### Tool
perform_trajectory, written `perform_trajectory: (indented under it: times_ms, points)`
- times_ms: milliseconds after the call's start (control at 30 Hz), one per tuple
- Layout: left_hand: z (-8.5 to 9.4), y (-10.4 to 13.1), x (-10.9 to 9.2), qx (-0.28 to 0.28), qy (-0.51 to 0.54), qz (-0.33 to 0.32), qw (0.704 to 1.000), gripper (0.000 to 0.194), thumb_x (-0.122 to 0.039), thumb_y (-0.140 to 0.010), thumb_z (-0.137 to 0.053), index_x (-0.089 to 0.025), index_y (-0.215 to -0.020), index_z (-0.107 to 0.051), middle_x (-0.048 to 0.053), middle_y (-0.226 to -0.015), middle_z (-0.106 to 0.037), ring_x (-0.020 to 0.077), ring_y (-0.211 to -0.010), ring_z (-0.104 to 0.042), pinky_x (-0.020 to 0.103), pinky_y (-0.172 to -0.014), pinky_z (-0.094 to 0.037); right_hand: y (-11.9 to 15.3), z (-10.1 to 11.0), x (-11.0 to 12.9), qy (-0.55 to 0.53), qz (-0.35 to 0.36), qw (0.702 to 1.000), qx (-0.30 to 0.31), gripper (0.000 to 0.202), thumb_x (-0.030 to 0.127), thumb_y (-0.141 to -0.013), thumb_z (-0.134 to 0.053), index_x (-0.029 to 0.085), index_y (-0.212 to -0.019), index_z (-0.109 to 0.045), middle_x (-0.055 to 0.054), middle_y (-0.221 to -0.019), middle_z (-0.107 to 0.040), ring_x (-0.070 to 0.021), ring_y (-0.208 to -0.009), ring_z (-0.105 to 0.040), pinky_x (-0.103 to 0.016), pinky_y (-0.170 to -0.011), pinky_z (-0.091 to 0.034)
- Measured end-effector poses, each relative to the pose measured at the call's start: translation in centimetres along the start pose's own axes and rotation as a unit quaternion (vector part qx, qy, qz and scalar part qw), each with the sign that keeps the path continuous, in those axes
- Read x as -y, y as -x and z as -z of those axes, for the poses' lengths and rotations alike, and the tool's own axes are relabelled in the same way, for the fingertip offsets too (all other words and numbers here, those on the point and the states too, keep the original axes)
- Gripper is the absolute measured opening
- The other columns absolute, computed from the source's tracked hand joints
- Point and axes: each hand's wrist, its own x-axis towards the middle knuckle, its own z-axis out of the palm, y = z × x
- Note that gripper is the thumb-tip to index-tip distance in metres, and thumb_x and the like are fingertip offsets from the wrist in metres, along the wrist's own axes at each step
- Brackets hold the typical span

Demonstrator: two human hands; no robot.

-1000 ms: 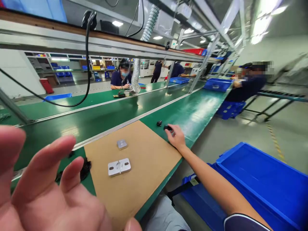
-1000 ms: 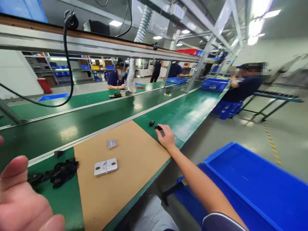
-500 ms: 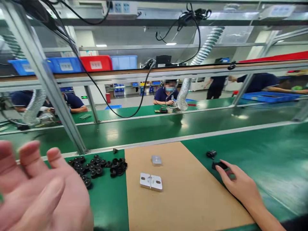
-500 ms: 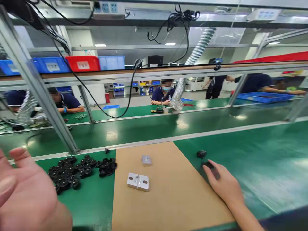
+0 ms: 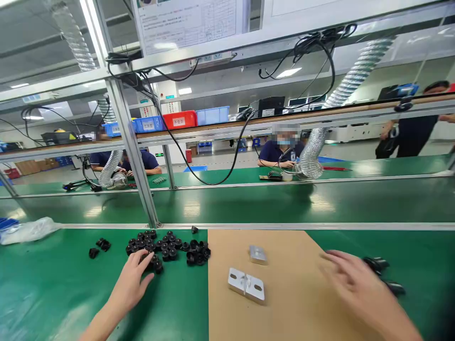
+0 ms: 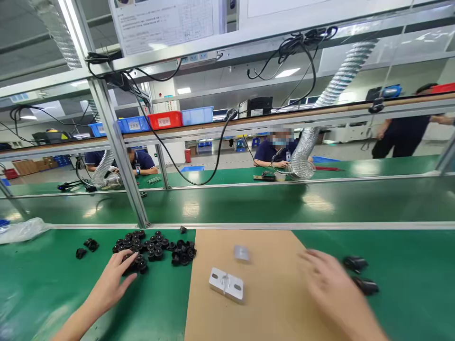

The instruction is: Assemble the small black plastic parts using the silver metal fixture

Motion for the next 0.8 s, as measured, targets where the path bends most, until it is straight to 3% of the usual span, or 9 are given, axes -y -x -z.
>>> perform_trajectory:
  times_ms: [67, 133, 200, 300, 400, 500, 633, 733, 800]
  points:
    - [-1.3, 0.7, -0.5, 0.006, -0.096, -0.010, 0.995, 0.047, -0.021, -0.094, -0.058, -0.025, -0.141, -0.065, 0.016, -0.146, -0.056, 0.0377, -0.133, -0.052, 0.053, -0.103, -0.052, -1.6, -2.8, 6.9, -0.071, 0.012, 0.985, 0.157, 0.032, 0.049, -0.101, -0.051, 0.028, -0.114, -0.071, -0.014, -0.122, -0.068, -0.0240, -0.085, -0.070, -0.036, -0.067, -0.057]
    - [-1.9, 0.8, -1.1, 0.013, -0.164, -0.009, 0.986, 0.041, -0.019, -0.096, -0.057, -0.027, -0.135, -0.070, 0.016, -0.150, -0.054, 0.0383, -0.134, -0.050, 0.053, -0.101, -0.051, -2.8, -6.0, 13.6, -0.106, 0.048, 0.954, 0.275, 0.035, 0.036, -0.106, -0.040, 0.024, -0.120, -0.070, -0.013, -0.121, -0.068, -0.0242, -0.098, -0.069, -0.036, -0.082, -0.057]
    - [-2.2, 0.8, -1.3, 0.002, -0.186, -0.010, 0.982, 0.035, -0.019, -0.098, -0.056, -0.027, -0.126, -0.075, 0.015, -0.147, -0.056, 0.0377, -0.132, -0.052, 0.050, -0.098, -0.052, -3.7, -9.3, 18.8, -0.089, 0.078, 0.929, 0.350, 0.036, 0.027, -0.104, -0.042, 0.025, -0.131, -0.065, -0.012, -0.117, -0.067, -0.0255, -0.100, -0.068, -0.037, -0.085, -0.054]
    - [-2.8, 1.0, -0.9, -0.029, -0.130, -0.020, 0.991, 0.027, -0.027, -0.096, -0.061, -0.025, -0.115, -0.079, 0.014, -0.137, -0.063, 0.0377, -0.125, -0.059, 0.048, -0.094, -0.056, -4.8, -13.6, 23.1, -0.073, 0.118, 0.902, 0.409, 0.050, 0.016, -0.094, -0.053, 0.028, -0.143, -0.057, -0.012, -0.122, -0.063, -0.0265, -0.096, -0.067, -0.036, -0.080, -0.051]
    - [-3.5, 1.6, -0.9, -0.016, 0.010, -0.010, 1.000, 0.026, -0.036, -0.093, -0.062, -0.024, -0.111, -0.077, 0.011, -0.123, -0.070, 0.0345, -0.115, -0.067, 0.047, -0.097, -0.058, -5.5, -16.9, 24.2, -0.089, 0.106, 0.900, 0.414, 0.044, 0.015, -0.086, -0.065, 0.020, -0.129, -0.065, -0.015, -0.118, -0.063, -0.0306, -0.101, -0.065, -0.039, -0.085, -0.050]
    - [-3.8, 1.8, -3.0, 0.030, 0.132, 0.030, 0.990, 0.026, -0.039, -0.090, -0.064, -0.025, -0.111, -0.071, 0.008, -0.115, -0.074, 0.0327, -0.107, -0.071, 0.047, -0.095, -0.059, -5.8, -18.9, 23.5, -0.132, 0.061, 0.905, 0.399, 0.029, 0.015, -0.078, -0.071, 0.014, -0.107, -0.069, -0.014, -0.105, -0.066, -0.0321, -0.101, -0.063, -0.042, -0.090, -0.049]
    - [-3.6, -0.3, -9.6, 0.100, 0.280, 0.072, 0.952, 0.023, -0.042, -0.087, -0.070, -0.023, -0.097, -0.061, 0.009, -0.127, -0.071, 0.0303, -0.104, -0.070, 0.042, -0.084, -0.058, -5.5, -18.9, 21.0, -0.241, -0.036, 0.904, 0.353, 0.032, 0.022, -0.083, -0.068, 0.017, -0.115, -0.067, -0.009, -0.099, -0.067, -0.0252, -0.091, -0.064, -0.039, -0.086, -0.051]
    - [-4.4, -3.5, -15.3, 0.129, 0.429, 0.068, 0.891, 0.024, -0.036, -0.087, -0.072, -0.022, -0.103, -0.061, 0.008, -0.117, -0.073, 0.0263, -0.103, -0.070, 0.039, -0.090, -0.056, -5.1, -17.7, 18.6, -0.341, -0.110, 0.875, 0.325, 0.045, 0.038, -0.098, -0.053, 0.020, -0.139, -0.057, -0.008, -0.100, -0.068, -0.0182, -0.078, -0.064, -0.035, -0.076, -0.055]
    - [-6.0, -5.7, -18.3, 0.120, 0.508, 0.066, 0.851, 0.026, -0.035, -0.086, -0.073, -0.021, -0.105, -0.062, 0.009, -0.109, -0.073, 0.0263, -0.101, -0.070, 0.038, -0.088, -0.055, -4.9, -16.5, 17.0, -0.397, -0.142, 0.853, 0.306, 0.050, 0.053, -0.101, -0.048, 0.020, -0.138, -0.055, -0.009, -0.102, -0.069, -0.0176, -0.080, -0.067, -0.035, -0.076, -0.058]
